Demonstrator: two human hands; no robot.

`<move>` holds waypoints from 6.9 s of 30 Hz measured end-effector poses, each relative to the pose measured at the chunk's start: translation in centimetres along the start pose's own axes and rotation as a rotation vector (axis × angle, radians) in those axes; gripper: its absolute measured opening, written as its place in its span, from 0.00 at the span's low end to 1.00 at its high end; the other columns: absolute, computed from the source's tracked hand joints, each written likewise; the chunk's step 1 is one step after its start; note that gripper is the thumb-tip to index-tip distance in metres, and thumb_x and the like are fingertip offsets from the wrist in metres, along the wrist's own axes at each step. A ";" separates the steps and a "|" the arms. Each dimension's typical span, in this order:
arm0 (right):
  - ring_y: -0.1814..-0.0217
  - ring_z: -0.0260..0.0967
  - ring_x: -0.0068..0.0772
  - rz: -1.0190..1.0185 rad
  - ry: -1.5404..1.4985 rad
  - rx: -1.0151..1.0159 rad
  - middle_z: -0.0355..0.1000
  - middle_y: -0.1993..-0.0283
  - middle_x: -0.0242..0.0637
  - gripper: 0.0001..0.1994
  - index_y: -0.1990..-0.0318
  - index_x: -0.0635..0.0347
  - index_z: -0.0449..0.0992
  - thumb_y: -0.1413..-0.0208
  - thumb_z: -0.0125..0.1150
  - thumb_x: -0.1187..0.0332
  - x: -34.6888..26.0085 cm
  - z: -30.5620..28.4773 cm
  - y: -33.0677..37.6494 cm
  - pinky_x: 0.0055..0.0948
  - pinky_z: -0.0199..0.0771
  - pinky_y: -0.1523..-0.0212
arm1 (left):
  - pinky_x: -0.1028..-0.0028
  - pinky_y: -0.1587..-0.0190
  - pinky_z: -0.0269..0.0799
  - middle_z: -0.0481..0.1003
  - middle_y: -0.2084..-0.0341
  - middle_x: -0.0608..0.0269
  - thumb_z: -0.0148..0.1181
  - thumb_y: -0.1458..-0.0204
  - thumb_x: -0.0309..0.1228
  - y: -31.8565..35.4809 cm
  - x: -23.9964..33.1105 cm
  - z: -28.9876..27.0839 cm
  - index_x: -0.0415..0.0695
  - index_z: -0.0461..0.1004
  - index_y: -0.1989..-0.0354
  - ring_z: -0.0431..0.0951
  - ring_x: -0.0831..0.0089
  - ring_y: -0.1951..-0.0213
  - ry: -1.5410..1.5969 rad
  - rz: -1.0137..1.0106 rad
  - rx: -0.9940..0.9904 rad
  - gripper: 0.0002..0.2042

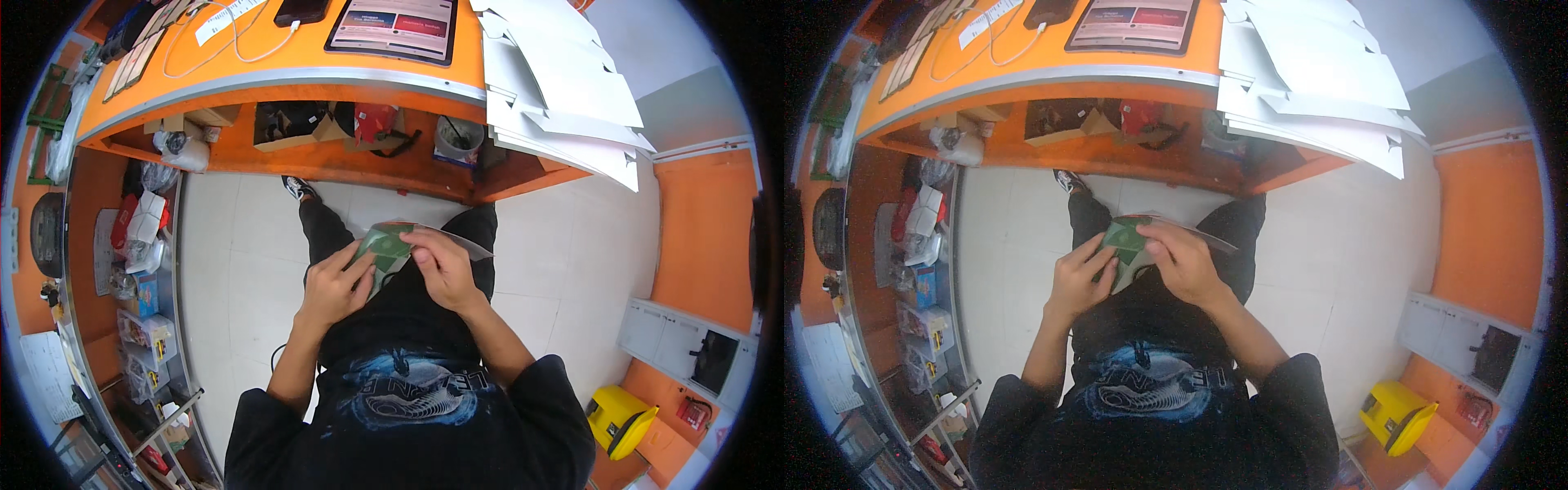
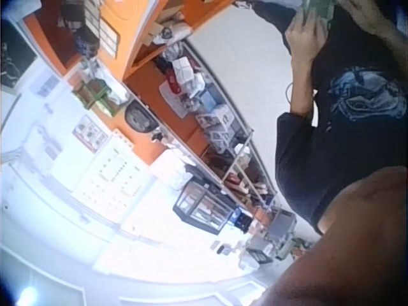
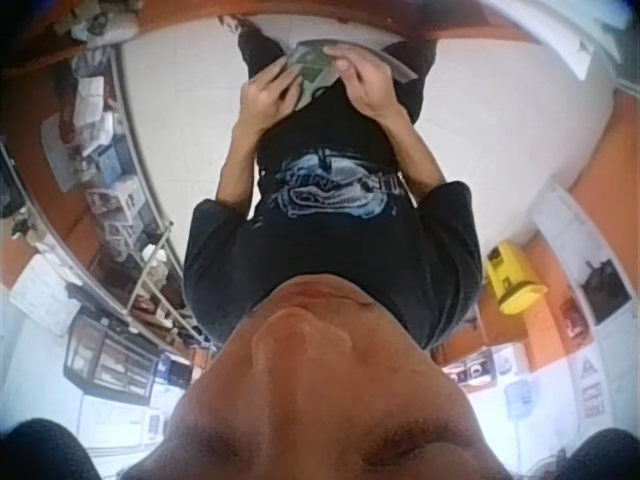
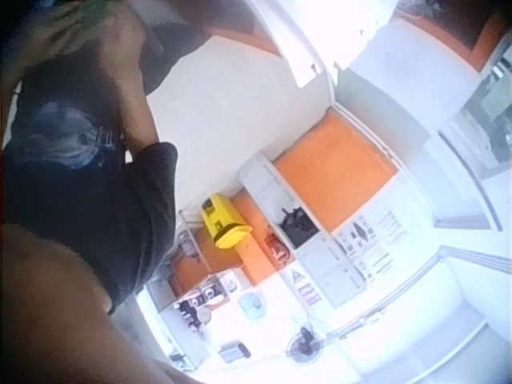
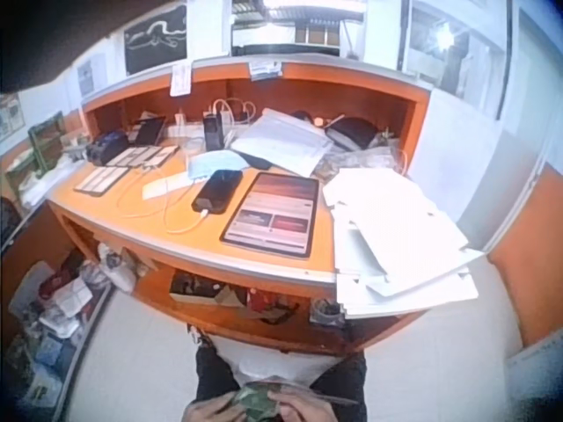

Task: The person assembles small paper boxes by folding white cardboard pieces and inserting them into red and green printed wrappers. They repeatedly pick up the components, fold the cardboard, and slide it into the wrapper to form a finished box.

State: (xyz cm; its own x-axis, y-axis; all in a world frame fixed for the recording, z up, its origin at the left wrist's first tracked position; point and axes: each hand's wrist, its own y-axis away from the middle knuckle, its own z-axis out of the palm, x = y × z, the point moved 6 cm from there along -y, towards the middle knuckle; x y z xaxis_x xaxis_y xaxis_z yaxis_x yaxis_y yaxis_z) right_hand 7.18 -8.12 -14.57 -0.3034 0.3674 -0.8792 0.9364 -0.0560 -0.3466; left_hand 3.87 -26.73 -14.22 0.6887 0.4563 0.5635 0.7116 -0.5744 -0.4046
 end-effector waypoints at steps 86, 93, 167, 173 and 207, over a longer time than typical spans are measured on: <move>0.36 0.64 0.63 -0.730 0.731 -0.250 0.66 0.37 0.56 0.11 0.59 0.63 0.71 0.46 0.55 0.65 -17.7 -6.4 -6.8 0.59 0.68 0.43 | 0.58 0.38 0.67 0.64 0.37 0.45 0.68 0.49 0.50 -8.2 1.3 -6.7 0.33 0.50 0.31 0.69 0.53 0.38 1.522 -0.253 0.218 0.47; 0.34 0.63 0.61 -0.703 0.435 -0.481 0.68 0.39 0.49 0.08 0.63 0.59 0.69 0.43 0.60 0.65 -14.1 0.6 -2.1 0.62 0.64 0.36 | 0.62 0.39 0.66 0.70 0.43 0.52 0.68 0.45 0.35 -3.1 0.3 -4.1 0.33 0.58 0.35 0.71 0.62 0.42 1.537 -0.577 -0.045 0.34; 0.57 0.70 0.36 0.373 -0.571 -0.771 0.71 0.62 0.39 0.33 0.40 0.62 0.62 0.50 0.74 0.64 -1.8 -0.1 0.2 0.36 0.74 0.55 | 0.70 0.51 0.75 0.80 0.59 0.56 0.64 0.46 0.18 1.4 1.0 -0.1 0.33 0.76 0.56 0.79 0.71 0.57 1.212 -0.559 0.156 0.10; 0.45 0.72 0.49 -0.237 -0.449 -0.209 0.71 0.45 0.45 0.36 0.38 0.62 0.67 0.57 0.76 0.71 -6.7 -2.3 -2.0 0.41 0.75 0.45 | 0.66 0.47 0.74 0.75 0.51 0.57 0.56 0.39 0.24 -1.0 1.5 -3.3 0.36 0.67 0.43 0.77 0.68 0.50 1.354 -0.620 0.706 0.16; 0.59 0.74 0.46 -0.300 0.344 -0.203 0.72 0.52 0.46 0.15 0.53 0.39 0.83 0.49 0.71 0.57 -8.8 -1.4 -4.3 0.39 0.76 0.58 | 0.69 0.52 0.80 0.77 0.54 0.55 0.53 0.36 0.24 -1.5 3.8 -2.4 0.36 0.74 0.49 0.79 0.69 0.54 1.490 -0.544 0.746 0.10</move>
State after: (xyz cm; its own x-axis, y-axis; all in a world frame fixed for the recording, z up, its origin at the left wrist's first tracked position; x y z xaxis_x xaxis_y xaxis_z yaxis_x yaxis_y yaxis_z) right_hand 6.12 -9.85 -4.90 -0.5207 0.6266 -0.5799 0.8427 0.2684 -0.4667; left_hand 5.06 -25.75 -9.71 -0.0285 -0.7293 0.6836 0.9978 0.0205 0.0635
